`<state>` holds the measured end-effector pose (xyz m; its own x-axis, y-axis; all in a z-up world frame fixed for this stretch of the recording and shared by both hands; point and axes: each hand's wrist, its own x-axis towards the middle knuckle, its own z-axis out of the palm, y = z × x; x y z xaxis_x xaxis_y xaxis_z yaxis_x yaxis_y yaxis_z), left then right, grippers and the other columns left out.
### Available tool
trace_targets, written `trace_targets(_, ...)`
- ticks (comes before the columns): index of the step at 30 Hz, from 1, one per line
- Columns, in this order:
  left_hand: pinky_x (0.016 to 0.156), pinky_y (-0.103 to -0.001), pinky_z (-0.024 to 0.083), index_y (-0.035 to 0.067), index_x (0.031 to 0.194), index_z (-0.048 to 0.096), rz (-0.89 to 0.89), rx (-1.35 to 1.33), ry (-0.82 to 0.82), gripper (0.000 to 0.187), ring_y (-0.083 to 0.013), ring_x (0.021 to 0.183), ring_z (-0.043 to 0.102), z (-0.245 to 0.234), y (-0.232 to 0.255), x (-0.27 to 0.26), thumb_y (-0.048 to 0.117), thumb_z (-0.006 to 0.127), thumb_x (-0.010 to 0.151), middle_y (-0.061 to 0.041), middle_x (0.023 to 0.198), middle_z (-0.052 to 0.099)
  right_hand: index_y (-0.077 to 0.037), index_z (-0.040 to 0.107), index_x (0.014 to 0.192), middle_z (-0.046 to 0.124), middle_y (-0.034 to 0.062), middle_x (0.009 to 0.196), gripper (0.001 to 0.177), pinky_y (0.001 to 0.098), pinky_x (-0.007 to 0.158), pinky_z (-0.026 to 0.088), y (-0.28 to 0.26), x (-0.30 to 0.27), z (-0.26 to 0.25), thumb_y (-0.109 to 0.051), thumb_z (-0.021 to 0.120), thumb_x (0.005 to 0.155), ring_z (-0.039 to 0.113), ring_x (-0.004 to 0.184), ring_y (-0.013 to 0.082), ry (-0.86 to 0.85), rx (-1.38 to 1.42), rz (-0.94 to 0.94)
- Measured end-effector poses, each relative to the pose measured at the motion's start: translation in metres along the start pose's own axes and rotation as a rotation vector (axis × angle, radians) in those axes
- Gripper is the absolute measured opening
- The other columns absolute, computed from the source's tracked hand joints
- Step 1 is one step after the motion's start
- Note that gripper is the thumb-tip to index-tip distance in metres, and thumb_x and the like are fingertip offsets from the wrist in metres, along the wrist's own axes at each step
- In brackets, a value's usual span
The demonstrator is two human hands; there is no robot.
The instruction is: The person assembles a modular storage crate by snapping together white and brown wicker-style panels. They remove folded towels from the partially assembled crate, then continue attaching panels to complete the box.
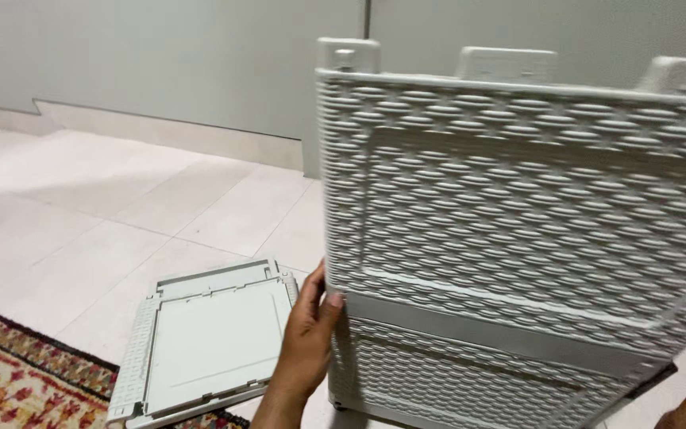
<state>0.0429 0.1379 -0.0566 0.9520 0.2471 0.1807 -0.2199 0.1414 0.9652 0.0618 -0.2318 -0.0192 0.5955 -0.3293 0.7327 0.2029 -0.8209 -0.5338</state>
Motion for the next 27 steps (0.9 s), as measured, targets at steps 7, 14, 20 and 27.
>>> trace_targets(7,0.122,-0.042,0.032,0.011,0.153,0.041,0.13,-0.002,-0.114,0.054,-0.025,0.155,0.033,-0.011,0.005,-0.001,0.021,0.052,0.101,-0.008,0.167,0.037,-0.022,0.066,0.123,0.063,0.0037,0.138,0.048,0.0604,0.128,0.024,-0.152,-0.007,0.007,-0.013,0.072,0.076,0.051,0.139,0.0263,-0.289,-0.013,-0.95)
trace_targets(14,0.124,-0.042,0.033,0.012,0.157,0.033,0.158,0.0,-0.159,0.066,-0.028,0.156,0.029,-0.018,-0.001,0.004,-0.003,0.044,0.094,-0.011,0.168,0.032,-0.018,0.071,0.112,0.067,0.0012,0.134,0.025,0.0578,0.126,0.014,-0.272,-0.001,0.065,-0.019,0.073,0.087,0.047,0.143,0.0226,-0.419,-0.139,-1.428)
trace_targets(20,0.122,-0.043,0.034,0.01,0.158,0.032,0.292,0.142,-0.145,0.064,-0.0303,0.153,0.036,-0.024,-0.003,0.003,0.003,0.051,0.097,-0.017,0.163,0.041,-0.015,0.075,0.099,0.072,0.0039,0.114,0.03,0.0602,0.125,0.0,-0.31,0.004,0.077,-0.04,0.071,0.082,0.054,0.13,0.025,-0.584,-0.621,-1.546)
trace_targets(27,0.117,-0.042,0.039,0.01,0.158,0.032,0.253,0.214,-0.112,0.064,-0.0312,0.146,0.048,-0.023,0.005,0.002,0.01,0.054,0.097,-0.019,0.154,0.052,-0.022,0.078,0.098,0.072,0.0012,0.101,0.027,0.0474,0.121,0.017,-0.335,0.006,0.074,-0.045,0.075,0.084,0.059,0.109,0.0209,-0.896,-0.873,-1.503)
